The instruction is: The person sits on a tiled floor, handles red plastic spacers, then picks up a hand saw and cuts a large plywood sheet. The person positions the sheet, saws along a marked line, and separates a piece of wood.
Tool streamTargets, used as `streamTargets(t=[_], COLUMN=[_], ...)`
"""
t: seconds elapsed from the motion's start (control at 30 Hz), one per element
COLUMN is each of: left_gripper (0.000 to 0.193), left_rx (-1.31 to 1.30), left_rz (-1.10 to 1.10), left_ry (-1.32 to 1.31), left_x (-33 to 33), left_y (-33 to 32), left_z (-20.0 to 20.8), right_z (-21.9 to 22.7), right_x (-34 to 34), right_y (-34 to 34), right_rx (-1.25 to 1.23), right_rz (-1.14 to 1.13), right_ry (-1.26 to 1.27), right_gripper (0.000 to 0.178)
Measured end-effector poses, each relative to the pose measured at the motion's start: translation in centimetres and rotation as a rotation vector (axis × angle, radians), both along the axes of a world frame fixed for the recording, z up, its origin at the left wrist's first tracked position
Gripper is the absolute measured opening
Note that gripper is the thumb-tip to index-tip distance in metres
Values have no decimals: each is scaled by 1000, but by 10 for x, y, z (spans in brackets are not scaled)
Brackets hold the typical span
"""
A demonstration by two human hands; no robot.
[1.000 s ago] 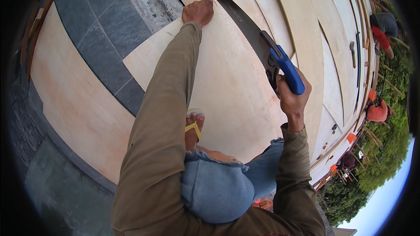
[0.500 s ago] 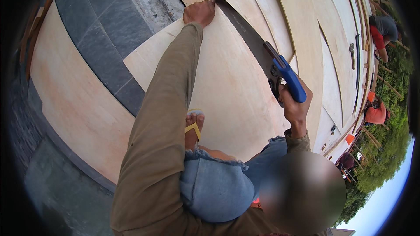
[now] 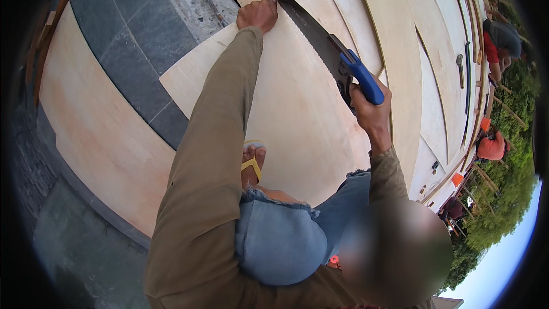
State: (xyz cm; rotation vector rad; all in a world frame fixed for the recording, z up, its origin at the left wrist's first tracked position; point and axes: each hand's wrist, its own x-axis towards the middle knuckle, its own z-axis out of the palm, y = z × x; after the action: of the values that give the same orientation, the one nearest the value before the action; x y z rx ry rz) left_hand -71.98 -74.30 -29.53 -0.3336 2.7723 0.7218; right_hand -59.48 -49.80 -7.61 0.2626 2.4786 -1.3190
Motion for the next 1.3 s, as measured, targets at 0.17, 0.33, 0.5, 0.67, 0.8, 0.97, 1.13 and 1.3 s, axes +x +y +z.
streamTargets(t=[0.17,0.33,0.5,0.67,0.8,0.97,1.13,1.3], left_gripper=[55,55,54,57,57,51,52,81], left_rx=[-6,-11,-10,63,116,40,30,-143], left_rz=[3,29,12,12,-3,27,-47,-74], left_ry=[23,40,37,28,-25,-5,51,138], left_x=[-1,2,5,5,8,2,15,108], left_y=[2,2,1,-3,-4,-1,-14,-30], left_z=[1,-1,1,12,13,11,16,29], right_z=[-18,38,-21,23,10,-79,-21,2], right_x=[13,64,-1,74,87,18,90,79], right_y=[11,36,-10,41,62,23,73,65], right_rx=[-30,124,-77,42,19,-67,-43,-50], right_rz=[7,-50,99,22,21,143,100,-29], right_ry=[1,17,96,100,206,235,193,82], right_gripper=[36,42,35,39,39,36,41,38])
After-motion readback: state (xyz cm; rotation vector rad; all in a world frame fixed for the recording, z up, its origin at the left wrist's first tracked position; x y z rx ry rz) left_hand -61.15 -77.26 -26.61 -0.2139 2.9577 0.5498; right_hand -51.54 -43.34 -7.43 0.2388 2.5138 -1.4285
